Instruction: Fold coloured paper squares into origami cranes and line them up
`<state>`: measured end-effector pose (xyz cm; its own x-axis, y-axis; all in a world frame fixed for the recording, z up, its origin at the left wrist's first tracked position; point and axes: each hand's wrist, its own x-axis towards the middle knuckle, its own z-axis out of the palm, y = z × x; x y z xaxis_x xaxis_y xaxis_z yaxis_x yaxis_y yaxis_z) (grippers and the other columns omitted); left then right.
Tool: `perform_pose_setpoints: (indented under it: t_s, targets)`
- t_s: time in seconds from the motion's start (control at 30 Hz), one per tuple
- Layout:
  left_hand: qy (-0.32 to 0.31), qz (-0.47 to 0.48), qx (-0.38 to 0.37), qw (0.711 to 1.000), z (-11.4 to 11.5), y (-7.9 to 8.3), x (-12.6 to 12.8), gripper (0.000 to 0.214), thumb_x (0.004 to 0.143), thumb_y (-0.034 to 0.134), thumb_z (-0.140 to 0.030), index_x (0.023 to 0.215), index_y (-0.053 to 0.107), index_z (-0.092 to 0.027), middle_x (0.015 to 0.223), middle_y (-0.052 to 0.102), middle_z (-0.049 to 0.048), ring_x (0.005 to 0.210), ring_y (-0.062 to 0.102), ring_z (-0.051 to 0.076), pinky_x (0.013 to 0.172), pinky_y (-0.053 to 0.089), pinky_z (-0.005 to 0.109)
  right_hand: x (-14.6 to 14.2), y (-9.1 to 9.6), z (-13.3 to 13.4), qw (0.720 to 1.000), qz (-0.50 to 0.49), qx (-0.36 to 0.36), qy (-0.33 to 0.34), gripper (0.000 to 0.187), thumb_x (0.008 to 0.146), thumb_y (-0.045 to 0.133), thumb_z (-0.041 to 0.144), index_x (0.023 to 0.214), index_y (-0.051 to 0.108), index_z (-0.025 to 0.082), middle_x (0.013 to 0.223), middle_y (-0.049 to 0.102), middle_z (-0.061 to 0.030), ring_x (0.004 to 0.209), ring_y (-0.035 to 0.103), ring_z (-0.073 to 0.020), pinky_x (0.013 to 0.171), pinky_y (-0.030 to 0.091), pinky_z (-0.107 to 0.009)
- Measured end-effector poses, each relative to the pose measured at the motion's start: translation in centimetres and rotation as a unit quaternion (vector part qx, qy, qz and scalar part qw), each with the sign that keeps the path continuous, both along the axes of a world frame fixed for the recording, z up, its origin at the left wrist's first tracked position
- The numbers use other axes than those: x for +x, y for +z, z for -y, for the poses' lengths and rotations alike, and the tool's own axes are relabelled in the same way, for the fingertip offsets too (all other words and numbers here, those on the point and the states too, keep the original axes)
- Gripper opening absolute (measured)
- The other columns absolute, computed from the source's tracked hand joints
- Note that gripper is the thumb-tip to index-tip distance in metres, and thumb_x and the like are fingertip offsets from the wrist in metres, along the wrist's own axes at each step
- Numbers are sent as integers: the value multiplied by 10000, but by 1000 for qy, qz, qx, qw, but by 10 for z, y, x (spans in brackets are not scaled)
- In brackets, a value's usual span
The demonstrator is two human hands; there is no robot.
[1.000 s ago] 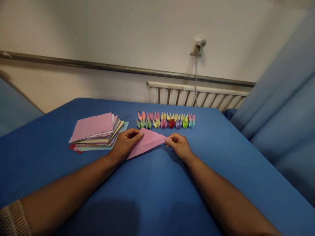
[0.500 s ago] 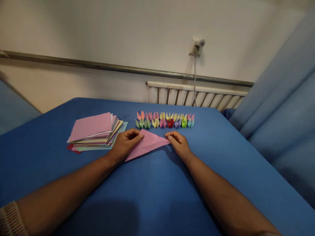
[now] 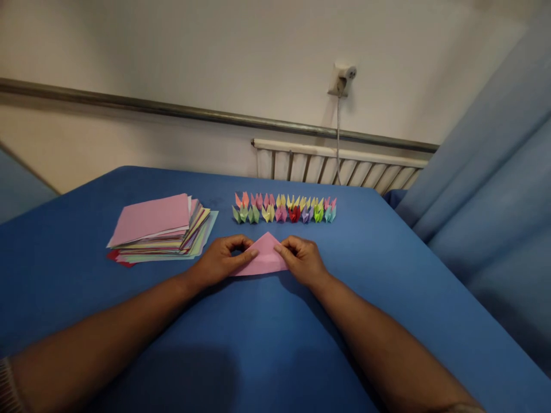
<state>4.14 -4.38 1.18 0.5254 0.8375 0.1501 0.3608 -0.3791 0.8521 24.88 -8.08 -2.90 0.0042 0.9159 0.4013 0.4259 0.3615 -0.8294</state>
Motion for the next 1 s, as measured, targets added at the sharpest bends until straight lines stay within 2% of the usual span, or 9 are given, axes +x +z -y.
perform_pose_setpoints:
  t_s: [0.13, 0.4, 0.57, 0.7, 0.8, 0.87, 0.93, 1.0]
  targets:
    - [3, -14, -24, 1000, -7, -3, -3, 250, 770, 587, -384, 701, 623, -147, 658, 555, -19, 628, 483, 117, 586, 369, 229, 5, -4, -4, 998, -14, 42, -49, 253, 849, 569, 368, 690, 600, 175, 582, 508, 41, 536, 440, -94, 531, 358, -217]
    - [69, 65, -33, 995, -8, -5, -2, 272, 735, 634, -423, 709, 618, -153, 679, 571, -13, 632, 490, 119, 576, 383, 225, 7, -6, -4, 989, -66, 65, -115, 245, 841, 573, 388, 728, 614, 174, 585, 517, 40, 531, 444, -96, 514, 367, -213]
    - [78, 73, -31, 994, -11, -8, -3, 267, 748, 619, -424, 713, 619, -159, 684, 586, -9, 627, 506, 118, 588, 408, 236, 10, -11, -10, 988, -85, 38, -125, 275, 827, 573, 422, 716, 605, 172, 600, 529, 33, 546, 453, -101, 514, 362, -213]
    - [99, 7, -12, 995, -21, -18, -7, 262, 771, 582, -415, 726, 611, -158, 689, 605, -1, 637, 543, 136, 599, 428, 253, 14, -21, -18, 991, 2, -25, -128, 298, 835, 546, 451, 713, 598, 184, 569, 533, 35, 511, 446, -107, 506, 340, -222]
    - [90, -117, 41, 988, -25, -24, -10, 239, 805, 535, -372, 813, 645, -160, 750, 654, 29, 709, 600, 184, 662, 468, 304, 13, -24, -22, 983, 130, -45, -119, 280, 859, 517, 430, 725, 605, 201, 583, 576, 23, 521, 482, -121, 519, 324, -232]
    - [75, -172, 147, 971, -23, -25, -8, 283, 824, 513, -305, 1031, 637, -158, 969, 682, 78, 928, 614, 236, 837, 468, 377, 11, -23, -22, 971, 207, -46, -110, 270, 875, 501, 417, 740, 611, 210, 611, 607, 11, 540, 508, -132, 528, 316, -239]
    - [26, -191, 254, 948, -16, -25, -3, 424, 860, 466, -255, 1270, 518, -163, 1285, 573, 112, 1219, 483, 257, 1038, 350, 425, 8, -20, -21, 959, 261, -47, -98, 272, 892, 484, 415, 760, 616, 217, 636, 630, 2, 560, 532, -141, 535, 315, -244]
    - [-69, -214, 281, 933, -7, -26, 3, 511, 901, 422, -270, 1401, 371, -180, 1451, 424, 97, 1361, 331, 228, 1111, 267, 413, 7, -18, -21, 950, 295, -52, -90, 284, 910, 461, 422, 791, 625, 222, 666, 656, -9, 589, 562, -150, 547, 324, -248]
